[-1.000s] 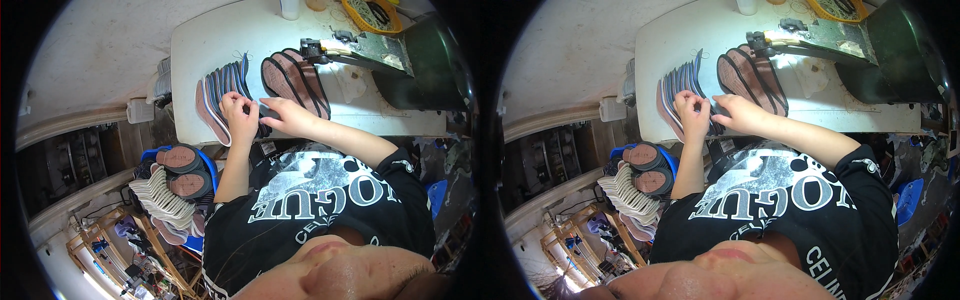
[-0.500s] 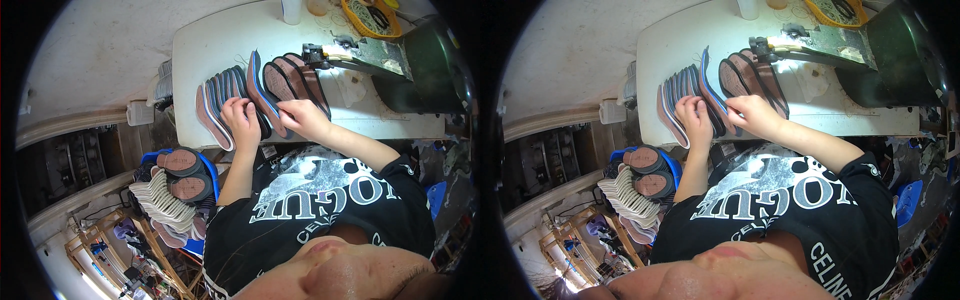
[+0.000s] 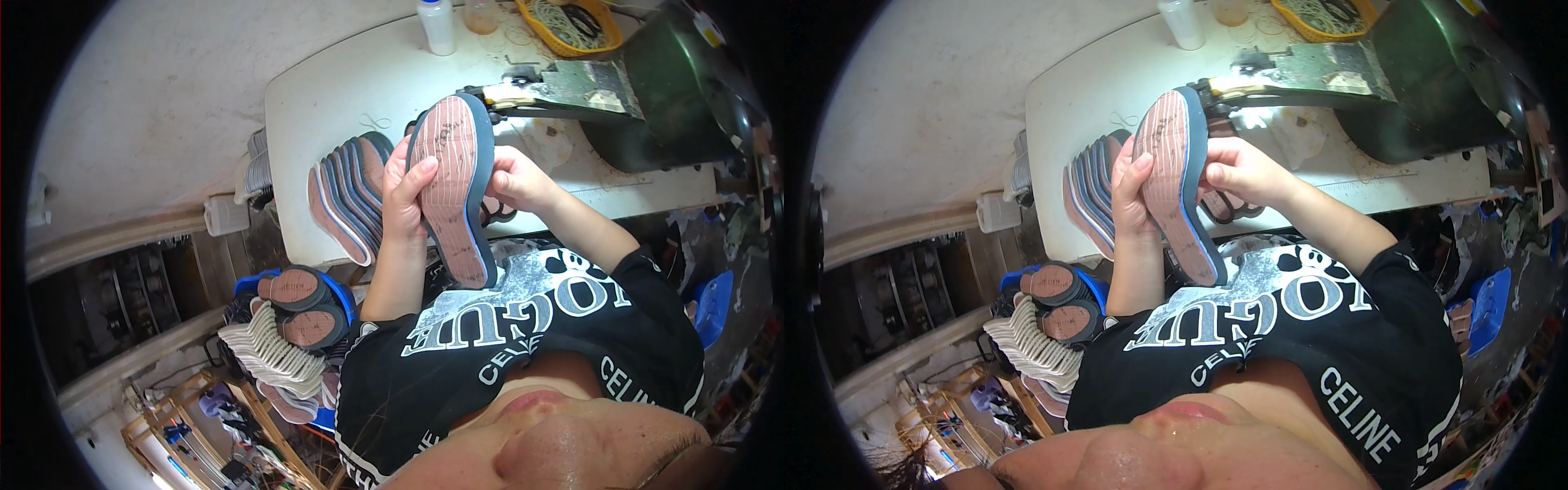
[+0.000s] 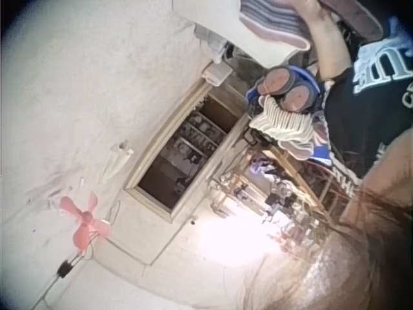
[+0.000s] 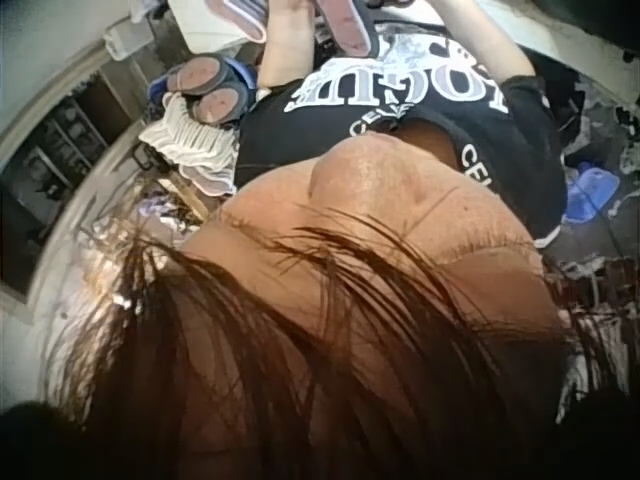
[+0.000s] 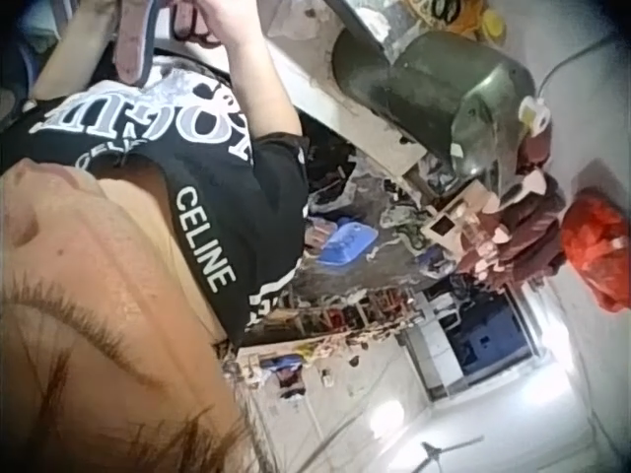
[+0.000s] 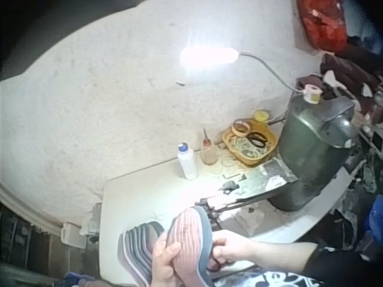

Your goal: The recorder is applying adhesives and inspecting shoe sole components in a factory setting.

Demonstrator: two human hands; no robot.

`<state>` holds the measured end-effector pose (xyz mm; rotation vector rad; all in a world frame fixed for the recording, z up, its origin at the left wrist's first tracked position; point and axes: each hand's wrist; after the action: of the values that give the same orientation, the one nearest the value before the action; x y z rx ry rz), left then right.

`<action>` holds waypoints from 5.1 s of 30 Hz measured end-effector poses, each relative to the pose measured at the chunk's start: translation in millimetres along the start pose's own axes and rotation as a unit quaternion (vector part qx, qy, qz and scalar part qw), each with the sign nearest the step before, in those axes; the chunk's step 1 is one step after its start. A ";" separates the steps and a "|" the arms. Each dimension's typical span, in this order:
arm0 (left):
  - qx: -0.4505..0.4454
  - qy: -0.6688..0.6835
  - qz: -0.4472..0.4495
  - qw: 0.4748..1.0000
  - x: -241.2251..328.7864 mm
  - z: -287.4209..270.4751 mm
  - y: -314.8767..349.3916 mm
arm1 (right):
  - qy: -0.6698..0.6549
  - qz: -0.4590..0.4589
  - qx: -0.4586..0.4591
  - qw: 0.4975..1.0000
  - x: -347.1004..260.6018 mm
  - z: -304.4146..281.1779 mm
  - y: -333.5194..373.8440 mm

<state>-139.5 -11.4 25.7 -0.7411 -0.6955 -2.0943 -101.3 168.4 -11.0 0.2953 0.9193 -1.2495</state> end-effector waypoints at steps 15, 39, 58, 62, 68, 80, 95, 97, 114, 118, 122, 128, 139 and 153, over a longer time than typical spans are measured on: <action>0.028 -0.097 0.008 0.995 16.0 47.1 -10.5 | 0.032 -0.049 0.058 0.997 -10.4 -0.6 -5.8; 0.032 -0.070 0.005 0.997 21.6 50.0 -64.9 | -0.054 0.013 0.113 0.992 -41.2 -13.7 11.9; 0.178 -0.207 0.103 0.956 -1.0 30.5 -91.1 | 0.076 0.030 0.209 0.975 -74.6 -9.4 -10.1; 0.167 -0.195 0.062 0.964 -6.6 26.1 -105.5 | 0.045 0.062 0.250 0.965 -91.8 -0.4 2.7; 0.250 -0.265 0.079 0.928 -5.2 30.0 -122.3 | -0.005 0.192 0.179 0.965 -99.4 9.1 37.4; 0.150 -0.332 -0.118 0.924 35.9 31.8 -149.1 | -0.042 0.082 0.278 0.956 -73.6 20.3 13.2; -0.347 -0.808 0.003 0.476 106.0 85.3 -187.9 | 0.005 0.089 0.293 0.952 -71.7 18.1 -24.9; -0.342 -0.826 -0.029 0.447 108.7 86.0 -188.1 | 0.005 0.090 0.305 0.948 -73.1 20.6 -26.4; -0.169 -0.796 -0.184 0.552 98.6 81.2 -130.4 | 0.038 0.082 0.350 0.932 -75.6 21.9 -27.2; -0.141 -0.749 -0.266 0.590 94.8 81.4 -125.5 | 0.078 0.072 0.337 0.935 -70.4 17.6 -25.1; -0.088 -0.703 -0.299 0.639 89.1 76.6 -117.3 | 0.075 0.064 0.344 0.934 -71.1 21.1 -25.6; -0.081 -0.623 -0.331 0.705 77.8 74.1 -111.9 | 0.067 0.044 0.332 0.940 -78.8 11.6 -15.3; -0.054 -0.601 -0.301 0.739 78.1 72.3 -112.2 | 0.106 0.199 0.185 0.957 -87.6 36.2 43.3; 0.000 -0.539 -0.192 0.820 68.8 30.2 -129.4 | 0.058 -0.009 0.313 0.948 -60.8 18.2 -12.8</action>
<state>-272.3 44.7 65.6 -1.9630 -1.5365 -1.8522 -106.6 193.7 48.3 0.8714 0.5996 -1.5326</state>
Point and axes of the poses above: each hand's wrist, its own y-axis away from the middle knuckle, its own z-axis out of the palm, x = y × z, and after that the axes turned 11 degrees about -z, right-handed
